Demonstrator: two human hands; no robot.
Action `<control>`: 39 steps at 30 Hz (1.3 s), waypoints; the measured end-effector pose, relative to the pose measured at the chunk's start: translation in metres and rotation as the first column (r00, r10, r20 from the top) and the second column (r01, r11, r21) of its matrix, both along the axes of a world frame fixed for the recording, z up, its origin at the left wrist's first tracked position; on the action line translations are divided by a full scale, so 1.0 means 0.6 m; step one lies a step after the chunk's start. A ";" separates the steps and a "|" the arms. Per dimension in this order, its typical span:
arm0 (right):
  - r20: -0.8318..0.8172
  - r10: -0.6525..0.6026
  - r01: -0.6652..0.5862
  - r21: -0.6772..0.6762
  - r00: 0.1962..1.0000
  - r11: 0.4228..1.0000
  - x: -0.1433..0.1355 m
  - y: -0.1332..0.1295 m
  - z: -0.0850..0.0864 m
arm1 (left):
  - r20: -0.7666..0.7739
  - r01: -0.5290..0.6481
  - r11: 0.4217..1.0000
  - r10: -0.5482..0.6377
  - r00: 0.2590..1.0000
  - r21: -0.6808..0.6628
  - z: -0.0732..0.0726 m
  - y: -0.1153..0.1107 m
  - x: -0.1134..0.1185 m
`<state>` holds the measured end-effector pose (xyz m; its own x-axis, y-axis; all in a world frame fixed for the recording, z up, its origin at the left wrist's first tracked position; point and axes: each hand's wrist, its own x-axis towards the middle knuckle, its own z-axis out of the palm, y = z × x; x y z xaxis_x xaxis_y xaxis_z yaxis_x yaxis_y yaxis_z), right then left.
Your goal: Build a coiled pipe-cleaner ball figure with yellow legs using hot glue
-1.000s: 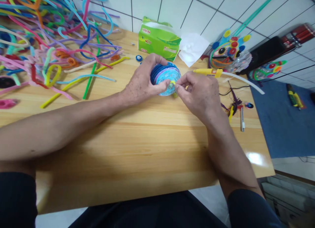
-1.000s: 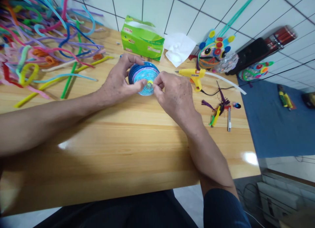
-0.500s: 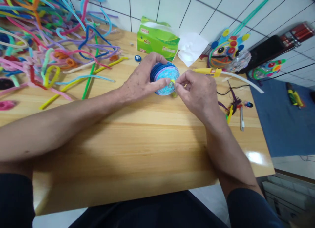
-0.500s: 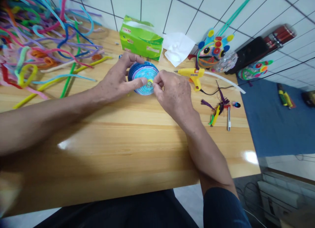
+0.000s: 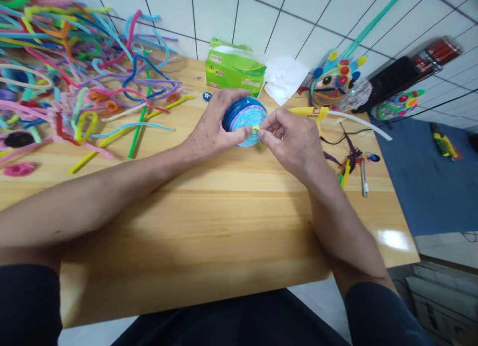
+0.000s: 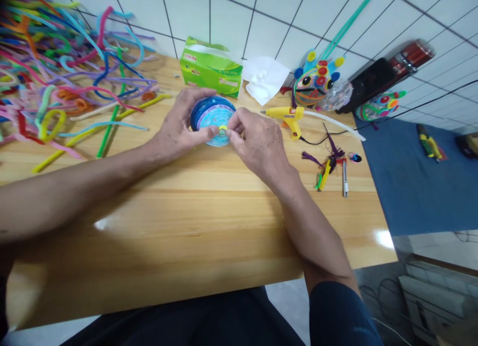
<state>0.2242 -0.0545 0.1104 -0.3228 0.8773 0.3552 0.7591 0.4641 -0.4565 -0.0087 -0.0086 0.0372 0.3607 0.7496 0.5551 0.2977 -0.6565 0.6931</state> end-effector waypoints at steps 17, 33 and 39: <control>-0.313 0.008 -0.093 -0.256 0.950 0.962 0.016 0.034 -0.023 | -0.073 -0.059 0.998 0.060 0.996 0.015 -0.008 -0.009 0.003; -0.280 -0.006 -0.063 -0.234 0.960 0.970 0.006 0.021 -0.015 | 0.012 0.021 0.994 -0.020 1.000 -0.112 -0.011 0.001 0.003; -0.276 -0.007 -0.058 -0.225 0.961 0.973 0.009 0.022 -0.010 | -0.004 -0.088 0.996 0.088 0.996 -0.027 -0.011 -0.014 0.009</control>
